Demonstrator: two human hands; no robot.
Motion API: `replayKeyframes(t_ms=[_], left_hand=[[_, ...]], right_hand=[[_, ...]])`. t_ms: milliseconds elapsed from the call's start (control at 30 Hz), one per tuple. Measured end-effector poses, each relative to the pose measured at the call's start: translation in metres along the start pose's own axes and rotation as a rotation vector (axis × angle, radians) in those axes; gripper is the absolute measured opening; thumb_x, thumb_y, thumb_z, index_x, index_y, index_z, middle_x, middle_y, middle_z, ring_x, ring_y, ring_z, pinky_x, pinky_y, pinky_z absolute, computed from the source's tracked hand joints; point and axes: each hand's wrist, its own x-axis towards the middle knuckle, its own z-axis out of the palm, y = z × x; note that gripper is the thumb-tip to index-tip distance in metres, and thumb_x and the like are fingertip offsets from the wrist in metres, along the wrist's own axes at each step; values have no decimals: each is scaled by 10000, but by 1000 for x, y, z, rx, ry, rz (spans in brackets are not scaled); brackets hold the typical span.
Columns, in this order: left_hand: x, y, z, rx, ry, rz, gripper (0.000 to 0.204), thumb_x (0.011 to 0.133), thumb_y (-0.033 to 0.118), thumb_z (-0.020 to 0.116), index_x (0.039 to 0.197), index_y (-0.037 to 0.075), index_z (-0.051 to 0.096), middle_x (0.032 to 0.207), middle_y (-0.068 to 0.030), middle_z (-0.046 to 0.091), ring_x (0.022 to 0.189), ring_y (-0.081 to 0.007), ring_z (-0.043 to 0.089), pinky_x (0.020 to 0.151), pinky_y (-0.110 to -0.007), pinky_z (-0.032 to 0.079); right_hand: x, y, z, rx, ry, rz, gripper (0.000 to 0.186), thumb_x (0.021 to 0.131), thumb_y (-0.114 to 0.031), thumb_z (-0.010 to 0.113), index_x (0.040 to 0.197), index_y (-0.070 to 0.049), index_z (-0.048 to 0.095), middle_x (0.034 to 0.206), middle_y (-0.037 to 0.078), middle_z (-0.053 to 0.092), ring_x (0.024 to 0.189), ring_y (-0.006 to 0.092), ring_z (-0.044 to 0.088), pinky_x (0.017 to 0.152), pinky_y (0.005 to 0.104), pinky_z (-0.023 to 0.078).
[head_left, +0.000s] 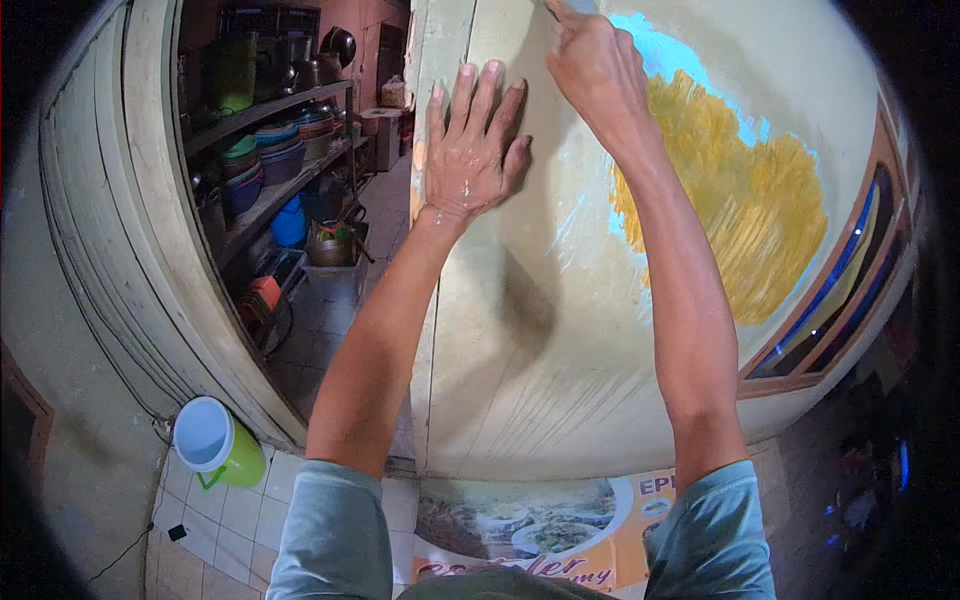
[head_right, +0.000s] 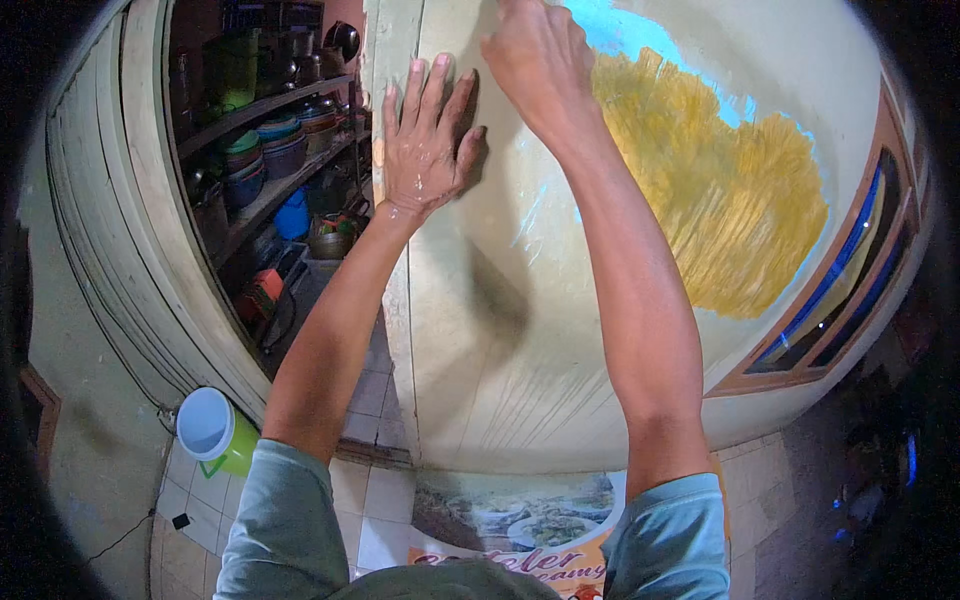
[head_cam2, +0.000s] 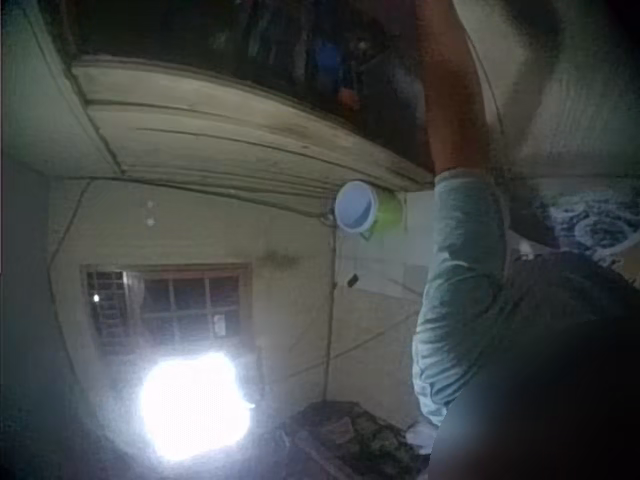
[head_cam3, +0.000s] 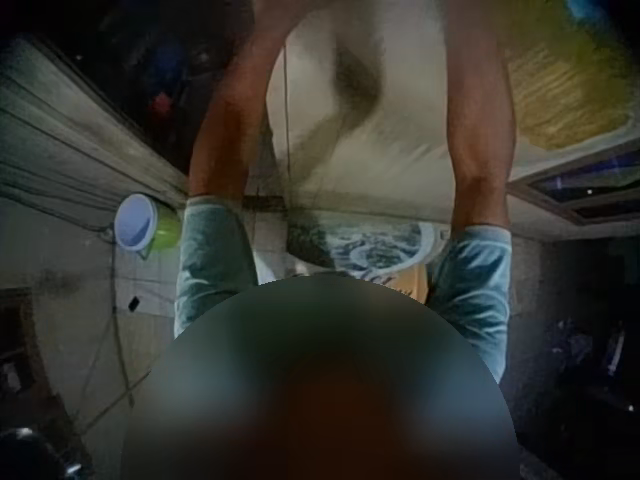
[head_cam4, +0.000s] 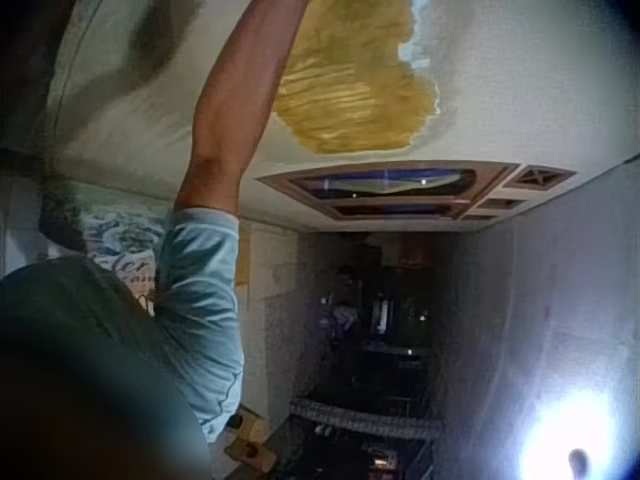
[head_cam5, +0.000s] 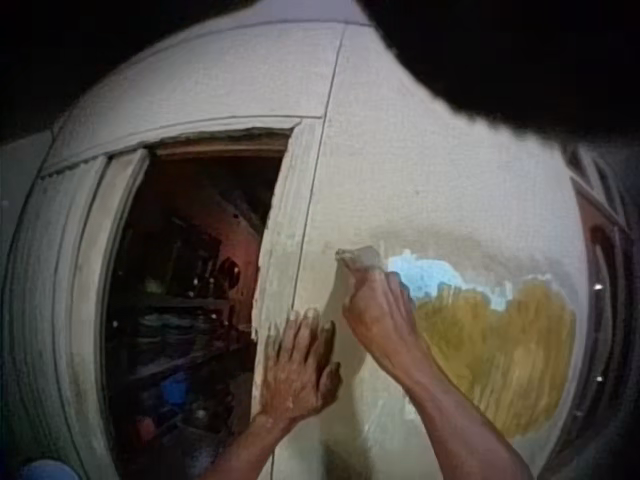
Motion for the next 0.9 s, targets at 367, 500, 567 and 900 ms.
replayKeyframes(t_ms=[367,500,567,900], left_hand=[[-3,-2,6,-5,30,-7,666,1023,417,555,1634,184,434,1734,-122,318,1611,-366,253,1280,-604,158],[-3,-7,2,-11,13,-3,655,1025,422,558,1621,172,447,1724,-123,333,1605,-368,264,1278,-603,162],[-4,-4,6,-35,44,13,663,1021,412,573,1625,177,436,1721,-121,338,1603,-365,270,1278,-601,163],[0,-2,5,-48,41,0,744,992,399,610,1632,84,402,1717,-142,337,1601,-366,271,1275,-600,172]], right_hand=[[-23,20,28,-14,49,-133,571,846,-63,656,1415,-113,659,1000,310,736,945,520,714,855,608,567],[-35,11,21,64,25,-114,589,877,-24,581,1450,-137,653,1062,276,733,960,492,700,853,548,562],[-70,31,31,2,-41,-27,588,833,-47,666,1417,-115,656,1000,292,743,920,507,717,816,577,583],[-15,5,15,82,37,-124,485,852,-30,625,1329,-64,700,967,334,724,915,545,700,800,583,583]])
